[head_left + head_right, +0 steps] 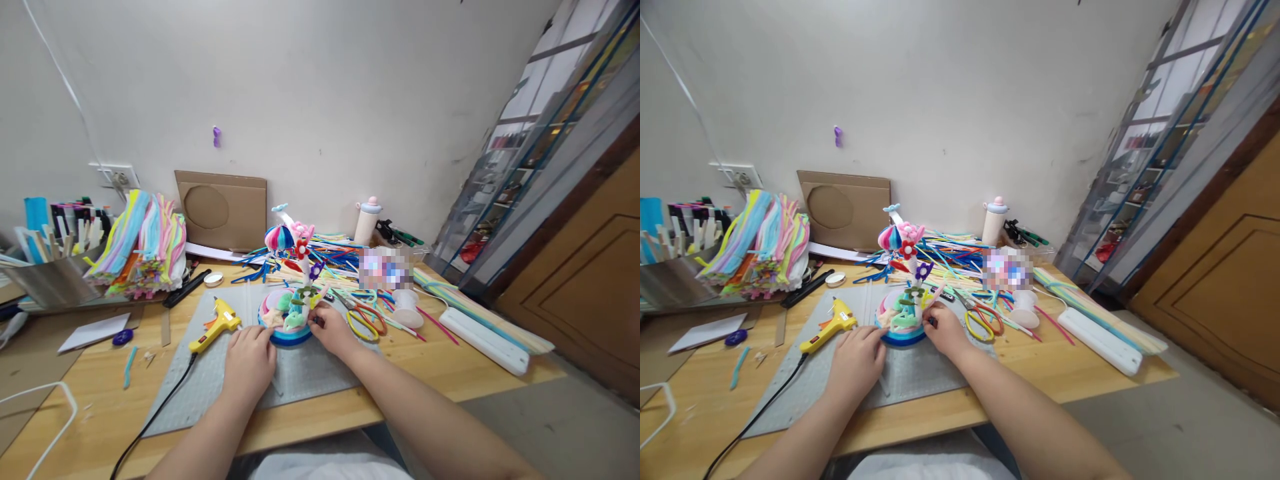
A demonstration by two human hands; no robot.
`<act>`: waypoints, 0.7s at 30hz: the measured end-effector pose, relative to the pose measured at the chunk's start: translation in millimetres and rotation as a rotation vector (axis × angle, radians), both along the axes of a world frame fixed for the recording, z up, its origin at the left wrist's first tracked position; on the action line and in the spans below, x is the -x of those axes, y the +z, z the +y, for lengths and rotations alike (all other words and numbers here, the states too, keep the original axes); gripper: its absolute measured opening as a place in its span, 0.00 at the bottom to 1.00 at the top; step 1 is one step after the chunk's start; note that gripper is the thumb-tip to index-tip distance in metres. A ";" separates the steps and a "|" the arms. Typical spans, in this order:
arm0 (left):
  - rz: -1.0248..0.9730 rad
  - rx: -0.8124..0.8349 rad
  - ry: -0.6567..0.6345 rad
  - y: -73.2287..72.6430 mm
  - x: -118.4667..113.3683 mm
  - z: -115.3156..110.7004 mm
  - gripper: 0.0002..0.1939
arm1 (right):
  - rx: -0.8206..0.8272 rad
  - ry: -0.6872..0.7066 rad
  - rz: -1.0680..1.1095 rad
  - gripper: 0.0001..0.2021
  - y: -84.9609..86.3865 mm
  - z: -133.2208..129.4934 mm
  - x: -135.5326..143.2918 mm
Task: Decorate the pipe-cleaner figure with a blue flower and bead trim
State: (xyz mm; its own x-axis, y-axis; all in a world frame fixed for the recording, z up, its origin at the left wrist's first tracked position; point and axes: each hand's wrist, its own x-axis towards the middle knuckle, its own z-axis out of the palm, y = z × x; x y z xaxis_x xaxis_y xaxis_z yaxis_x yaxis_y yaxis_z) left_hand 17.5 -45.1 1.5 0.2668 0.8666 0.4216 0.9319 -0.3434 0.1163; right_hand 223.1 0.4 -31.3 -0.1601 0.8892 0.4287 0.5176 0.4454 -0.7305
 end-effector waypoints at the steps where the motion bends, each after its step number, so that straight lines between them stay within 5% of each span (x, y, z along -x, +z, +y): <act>1: -0.003 0.001 -0.001 -0.3 0.2 0.1 0.13 | 0.000 0.000 -0.001 0.06 -0.2 0.1 -0.1; 10: -0.062 0.018 0.001 -0.4 -0.6 -0.5 0.11 | 0.004 -0.006 -0.015 0.06 -0.9 0.1 -0.2; 16: -0.235 0.258 -0.441 6.1 -15.6 -18.8 0.04 | 0.007 -0.020 -0.023 0.06 0.3 -1.3 0.6; 21: -0.203 0.391 -0.494 -1.4 -28.9 -29.2 0.05 | 0.009 -0.030 -0.030 0.05 1.9 -2.7 1.0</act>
State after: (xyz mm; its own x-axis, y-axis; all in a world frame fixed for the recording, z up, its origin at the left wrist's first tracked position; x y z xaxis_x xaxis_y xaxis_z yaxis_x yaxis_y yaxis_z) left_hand 46.4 -74.3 0.0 0.6205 0.7622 0.1846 0.6221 -0.6217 0.4760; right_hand 222.1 -2.4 -29.4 -0.1457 0.8976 0.4160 0.5527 0.4226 -0.7183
